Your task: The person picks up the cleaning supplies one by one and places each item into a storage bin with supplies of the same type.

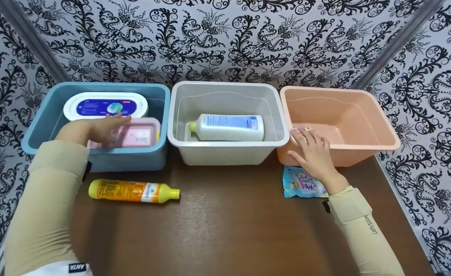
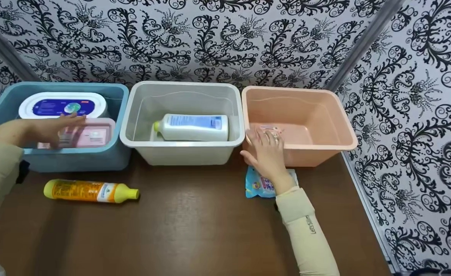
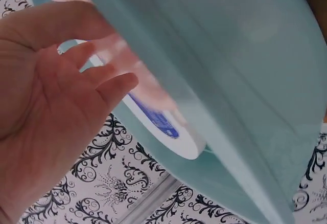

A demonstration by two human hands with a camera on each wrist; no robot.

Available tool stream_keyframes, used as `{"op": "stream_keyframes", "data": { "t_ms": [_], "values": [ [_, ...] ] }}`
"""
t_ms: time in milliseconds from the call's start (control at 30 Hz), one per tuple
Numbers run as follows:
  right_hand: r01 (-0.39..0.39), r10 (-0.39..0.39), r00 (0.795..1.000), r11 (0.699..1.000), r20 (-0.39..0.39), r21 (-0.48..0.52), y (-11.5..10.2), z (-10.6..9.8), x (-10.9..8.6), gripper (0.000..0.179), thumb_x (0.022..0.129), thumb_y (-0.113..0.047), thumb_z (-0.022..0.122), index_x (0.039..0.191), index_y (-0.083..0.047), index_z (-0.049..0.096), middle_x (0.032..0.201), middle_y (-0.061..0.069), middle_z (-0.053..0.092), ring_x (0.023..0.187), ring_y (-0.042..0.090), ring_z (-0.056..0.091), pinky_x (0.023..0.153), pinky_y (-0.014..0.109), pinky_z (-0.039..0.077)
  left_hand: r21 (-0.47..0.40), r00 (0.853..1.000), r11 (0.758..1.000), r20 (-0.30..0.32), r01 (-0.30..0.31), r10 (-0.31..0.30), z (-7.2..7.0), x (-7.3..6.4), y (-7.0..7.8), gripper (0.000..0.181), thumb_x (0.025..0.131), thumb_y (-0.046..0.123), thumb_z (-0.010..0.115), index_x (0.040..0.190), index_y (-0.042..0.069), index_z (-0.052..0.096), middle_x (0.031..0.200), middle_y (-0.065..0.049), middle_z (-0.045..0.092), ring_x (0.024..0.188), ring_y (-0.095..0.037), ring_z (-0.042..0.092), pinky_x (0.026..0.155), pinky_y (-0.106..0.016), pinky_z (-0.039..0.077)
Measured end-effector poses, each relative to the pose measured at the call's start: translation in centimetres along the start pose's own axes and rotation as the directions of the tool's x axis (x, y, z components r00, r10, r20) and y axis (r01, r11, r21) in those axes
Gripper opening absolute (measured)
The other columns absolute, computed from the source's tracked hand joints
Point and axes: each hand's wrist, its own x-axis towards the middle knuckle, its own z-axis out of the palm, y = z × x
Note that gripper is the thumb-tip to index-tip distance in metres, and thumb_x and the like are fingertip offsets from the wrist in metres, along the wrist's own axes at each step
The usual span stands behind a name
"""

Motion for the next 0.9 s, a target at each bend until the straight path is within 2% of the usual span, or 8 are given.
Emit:
{"op": "stream_keyframes", "data": {
  "t_ms": [100, 200, 267, 333, 500, 600, 733, 900],
  "values": [
    [0.006, -0.006, 1.000, 1.000, -0.014, -0.008, 0.0, 0.0, -0.1, 0.063, 0.089, -0.038, 0.058, 0.143, -0.012, 0.038, 0.148, 0.019, 0.034, 0.135, 0.041, 0.026, 0.105, 0.063, 0.015, 0.005, 1.000, 1.000, 0.008, -0.011, 0.011, 0.2, 0.1, 0.0, 0.097, 0.076, -0.007, 0.056, 0.151, 0.019, 0.000, 0.153, -0.021, -0.019, 0.133, -0.056, -0.014, 0.099, -0.075, 0.007],
    [0.018, -0.018, 1.000, 1.000, -0.023, -0.011, 0.0, 0.1, -0.1, 0.063, 0.089, -0.038, 0.058, 0.143, -0.012, 0.038, 0.146, 0.019, 0.036, 0.134, 0.042, 0.027, 0.104, 0.062, 0.017, 0.043, 0.998, 0.998, -0.012, -0.055, 0.056, 0.5, 0.5, -0.4, 0.096, 0.073, -0.010, 0.054, 0.151, 0.012, 0.002, 0.152, -0.026, -0.014, 0.133, -0.056, -0.016, 0.099, -0.073, -0.001],
    [0.022, -0.022, 0.999, 1.000, -0.026, -0.012, 0.0, 0.1, -0.1, 0.062, 0.089, -0.038, 0.058, 0.142, -0.012, 0.038, 0.146, 0.020, 0.036, 0.133, 0.042, 0.029, 0.104, 0.062, 0.018, 0.050, 0.997, 0.996, -0.021, -0.068, 0.069, 0.7, 0.6, -0.5, 0.094, 0.072, -0.008, 0.052, 0.150, 0.010, 0.002, 0.152, -0.028, -0.013, 0.133, -0.056, -0.015, 0.100, -0.073, -0.005],
    [0.021, -0.021, 0.999, 1.000, -0.028, -0.012, 0.0, 0.0, -0.1, 0.062, 0.089, -0.037, 0.058, 0.142, -0.012, 0.039, 0.145, 0.020, 0.037, 0.133, 0.042, 0.029, 0.104, 0.062, 0.018, 0.040, 0.998, 0.998, -0.026, -0.055, 0.056, 0.8, 0.6, -0.5, 0.094, 0.073, -0.006, 0.052, 0.151, 0.011, 0.002, 0.152, -0.026, -0.013, 0.133, -0.056, -0.015, 0.099, -0.073, -0.005],
    [0.012, -0.012, 1.000, 1.000, -0.010, -0.004, -0.1, -0.1, -0.1, 0.063, 0.089, -0.036, 0.058, 0.144, -0.013, 0.037, 0.147, 0.019, 0.035, 0.134, 0.041, 0.027, 0.105, 0.062, 0.016, 0.037, 0.996, 0.998, -0.072, -0.052, 0.054, 1.0, 0.5, -0.5, 0.082, 0.083, 0.010, 0.053, 0.151, 0.012, 0.006, 0.153, -0.026, -0.009, 0.134, -0.056, -0.012, 0.099, -0.074, -0.004],
    [0.012, -0.012, 1.000, 1.000, -0.003, -0.005, -0.1, -0.1, -0.1, 0.064, 0.089, -0.037, 0.058, 0.144, -0.013, 0.036, 0.147, 0.019, 0.034, 0.134, 0.041, 0.026, 0.105, 0.062, 0.016, 0.032, 0.990, 0.997, -0.117, -0.070, 0.073, 1.3, 0.4, -0.7, 0.074, 0.092, 0.030, 0.051, 0.150, 0.010, 0.010, 0.153, -0.026, -0.005, 0.135, -0.056, -0.008, 0.100, -0.073, -0.003],
    [0.012, -0.012, 1.000, 1.000, -0.003, -0.008, 0.0, -0.1, -0.1, 0.064, 0.089, -0.037, 0.058, 0.144, -0.012, 0.036, 0.148, 0.019, 0.034, 0.135, 0.041, 0.026, 0.105, 0.062, 0.016, 0.028, 0.974, 0.995, -0.203, -0.100, 0.104, 1.7, 0.3, -1.1, 0.079, 0.093, 0.050, 0.044, 0.150, 0.006, 0.012, 0.153, -0.028, -0.001, 0.135, -0.056, -0.003, 0.104, -0.071, 0.001],
    [0.014, -0.014, 1.000, 1.000, -0.005, -0.018, 0.1, 0.0, -0.1, 0.065, 0.089, -0.039, 0.057, 0.144, -0.012, 0.036, 0.148, 0.018, 0.034, 0.135, 0.041, 0.026, 0.105, 0.063, 0.016, 0.023, 0.936, 0.989, -0.319, -0.146, 0.146, 2.2, 0.2, -1.3, 0.081, 0.092, 0.054, 0.044, 0.150, 0.006, 0.013, 0.155, -0.025, 0.001, 0.138, -0.052, 0.000, 0.108, -0.068, 0.003]
  ]
}}
